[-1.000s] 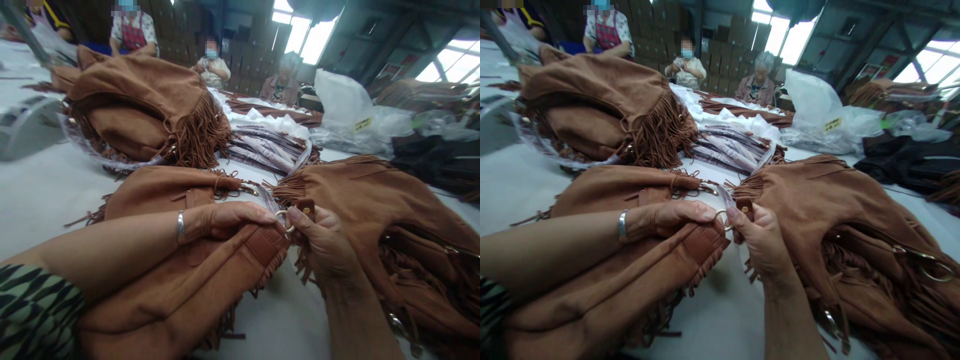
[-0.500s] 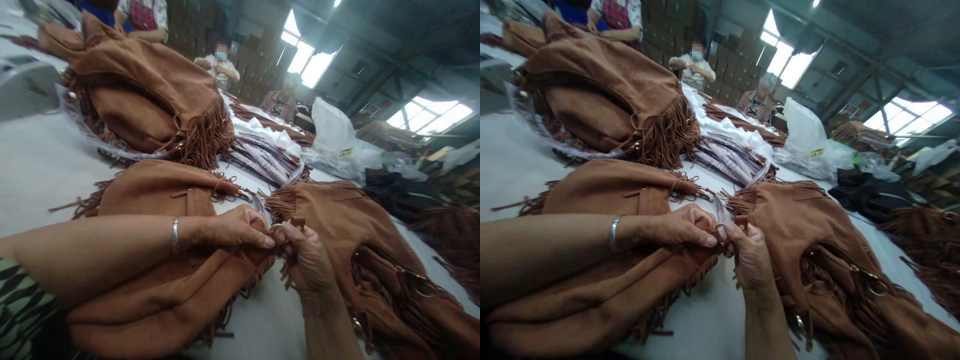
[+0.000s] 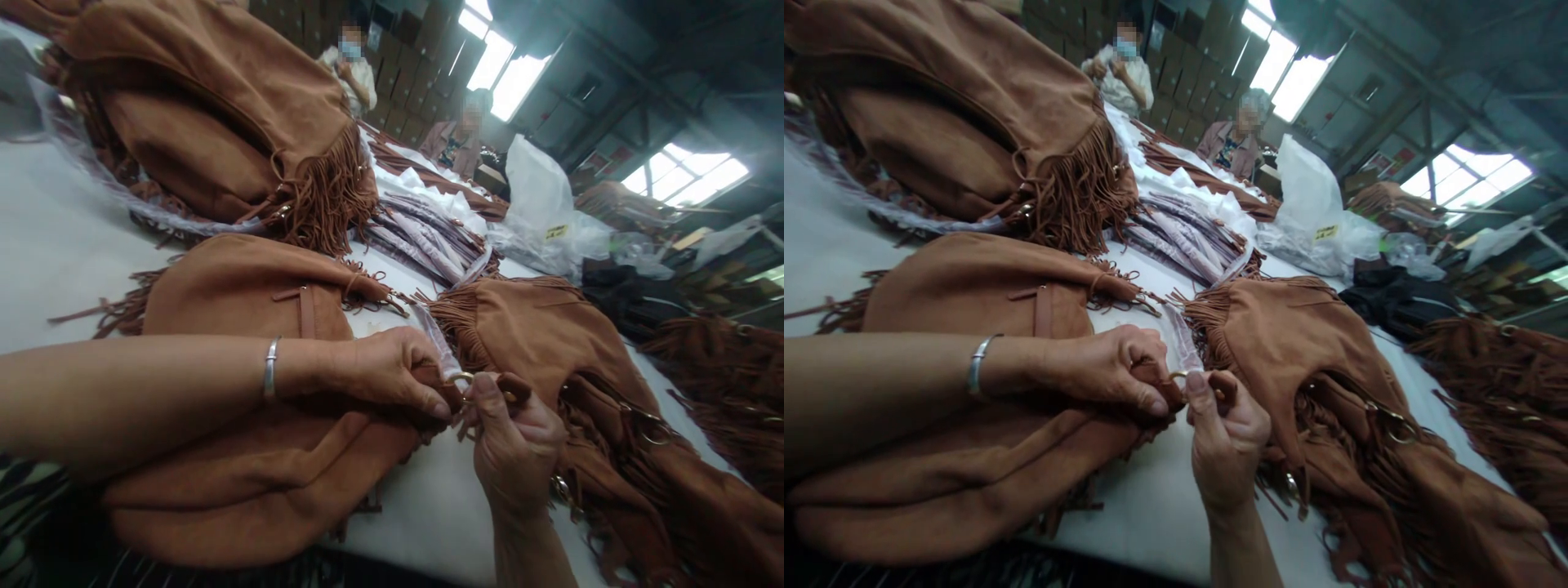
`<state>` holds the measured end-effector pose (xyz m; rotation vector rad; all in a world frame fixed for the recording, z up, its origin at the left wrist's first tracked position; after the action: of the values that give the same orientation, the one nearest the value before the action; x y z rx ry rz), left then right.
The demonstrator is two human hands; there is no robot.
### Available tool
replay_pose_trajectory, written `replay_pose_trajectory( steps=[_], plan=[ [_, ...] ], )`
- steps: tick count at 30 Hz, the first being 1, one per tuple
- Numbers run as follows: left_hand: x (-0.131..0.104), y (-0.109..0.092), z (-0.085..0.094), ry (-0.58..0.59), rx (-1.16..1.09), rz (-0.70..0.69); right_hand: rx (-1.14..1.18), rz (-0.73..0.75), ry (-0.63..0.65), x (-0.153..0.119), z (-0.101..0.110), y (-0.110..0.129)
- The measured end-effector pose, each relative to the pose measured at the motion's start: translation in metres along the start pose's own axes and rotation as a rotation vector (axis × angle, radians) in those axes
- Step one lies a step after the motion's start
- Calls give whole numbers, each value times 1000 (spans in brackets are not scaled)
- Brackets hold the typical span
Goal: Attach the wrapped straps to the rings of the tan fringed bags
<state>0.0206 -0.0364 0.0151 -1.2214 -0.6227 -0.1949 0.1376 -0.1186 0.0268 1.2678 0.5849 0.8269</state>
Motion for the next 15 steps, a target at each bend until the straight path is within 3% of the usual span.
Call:
replay_pose_trajectory(
  steps=[3,5,8,10,12,13,15],
  plan=[
    [3,-19,7,-22,409,-158,-71,-114,97,12,-8,4],
    [4,-28,3,57,661,-255,-18,-324,293,20,-22,-7],
    [2,-29,-6,188,759,-361,60,-620,585,22,-38,-25],
    [0,-25,-6,153,681,-374,56,-677,636,22,-39,-27],
    [1,-16,2,12,484,-276,-65,-493,504,24,-30,-14],
    [0,-9,8,-79,354,-183,-182,-300,389,24,-24,0],
    [-3,5,14,-231,130,26,-495,258,115,9,-17,36]
  ],
)
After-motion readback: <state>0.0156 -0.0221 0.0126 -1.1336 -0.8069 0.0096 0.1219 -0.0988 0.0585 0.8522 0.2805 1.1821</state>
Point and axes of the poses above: each hand's wrist, its own x-axis towards the middle knuckle, its own z-axis out of the back of the hand, y = z × x, the point moved 6 cm from there along x, towards the middle knuckle, and after that the axes turned 12 degrees about -z, right-handed, at the moved point
